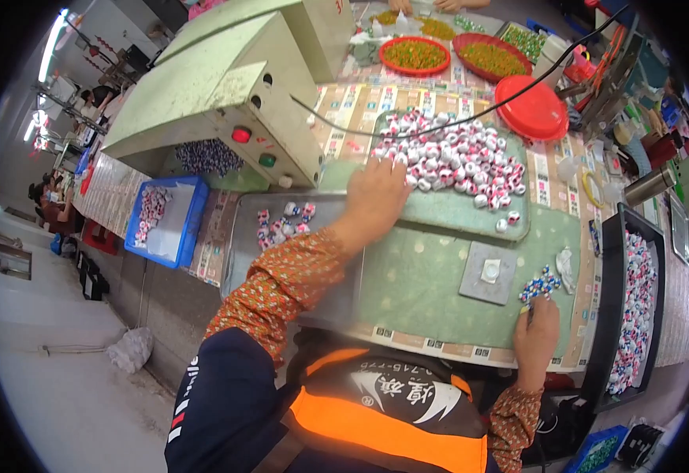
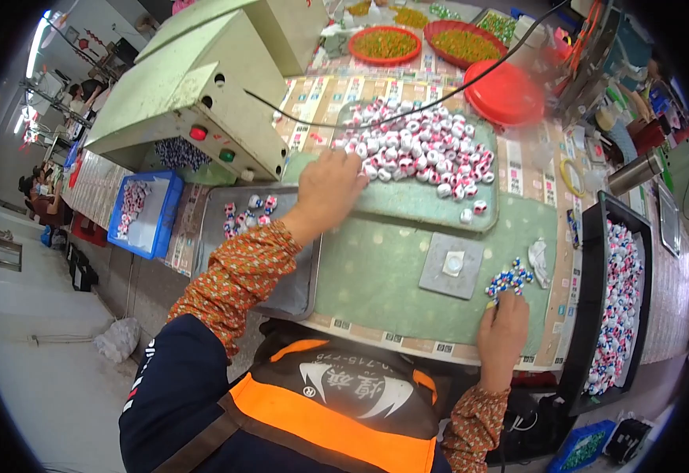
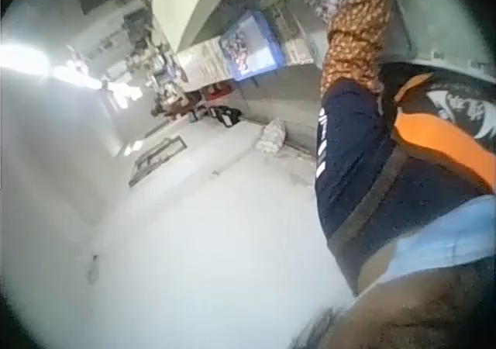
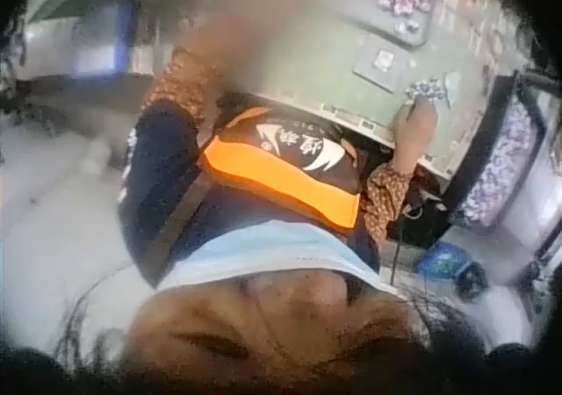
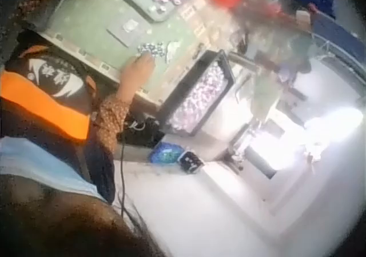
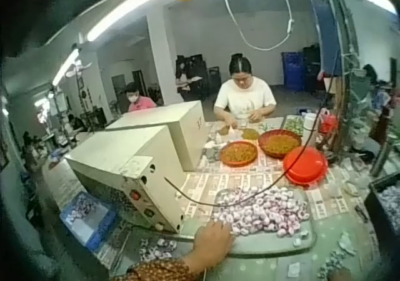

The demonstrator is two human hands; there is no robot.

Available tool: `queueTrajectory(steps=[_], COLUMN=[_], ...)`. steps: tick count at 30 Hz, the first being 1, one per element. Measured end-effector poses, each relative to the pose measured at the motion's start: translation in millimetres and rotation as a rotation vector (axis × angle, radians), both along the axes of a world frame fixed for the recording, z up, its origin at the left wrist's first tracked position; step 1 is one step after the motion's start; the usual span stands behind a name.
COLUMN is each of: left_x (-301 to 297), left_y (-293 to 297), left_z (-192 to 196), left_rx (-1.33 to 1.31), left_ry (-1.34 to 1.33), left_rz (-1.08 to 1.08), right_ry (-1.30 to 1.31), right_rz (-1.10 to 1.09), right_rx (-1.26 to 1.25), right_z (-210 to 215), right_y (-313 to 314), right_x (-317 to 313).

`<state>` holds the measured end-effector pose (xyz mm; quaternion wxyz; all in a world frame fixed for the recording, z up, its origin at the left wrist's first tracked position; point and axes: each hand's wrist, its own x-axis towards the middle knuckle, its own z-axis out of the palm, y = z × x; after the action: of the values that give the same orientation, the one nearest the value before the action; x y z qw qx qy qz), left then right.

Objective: The person assembles figurines by taking components from trays, dipping pieces into adhesive, joining the parts together by hand, and placing the assembled figurines onto a tray.

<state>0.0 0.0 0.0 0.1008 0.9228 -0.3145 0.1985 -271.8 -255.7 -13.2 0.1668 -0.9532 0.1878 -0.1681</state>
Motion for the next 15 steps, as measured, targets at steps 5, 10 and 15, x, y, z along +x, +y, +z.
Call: queueTrajectory(steps=[5, 10, 15], left_x=[3, 3, -5], left_y=[-8, -10, -11], left_z=[-21, -22, -23], left_rx=[0.007, 0.006, -0.028], left_ry=[0.007, -0.037, 0.123], left_rz=[-0.011, -0.070, -0.101], right_ry=[0.026, 0.048, 0.101], right_rz=[0.043, 0.042, 0.038], right_rx=[-0.095, -0.100, -0.101], right_z=[4, 8, 6], right_y=[6, 5, 5], right_x=[-2, 2, -5])
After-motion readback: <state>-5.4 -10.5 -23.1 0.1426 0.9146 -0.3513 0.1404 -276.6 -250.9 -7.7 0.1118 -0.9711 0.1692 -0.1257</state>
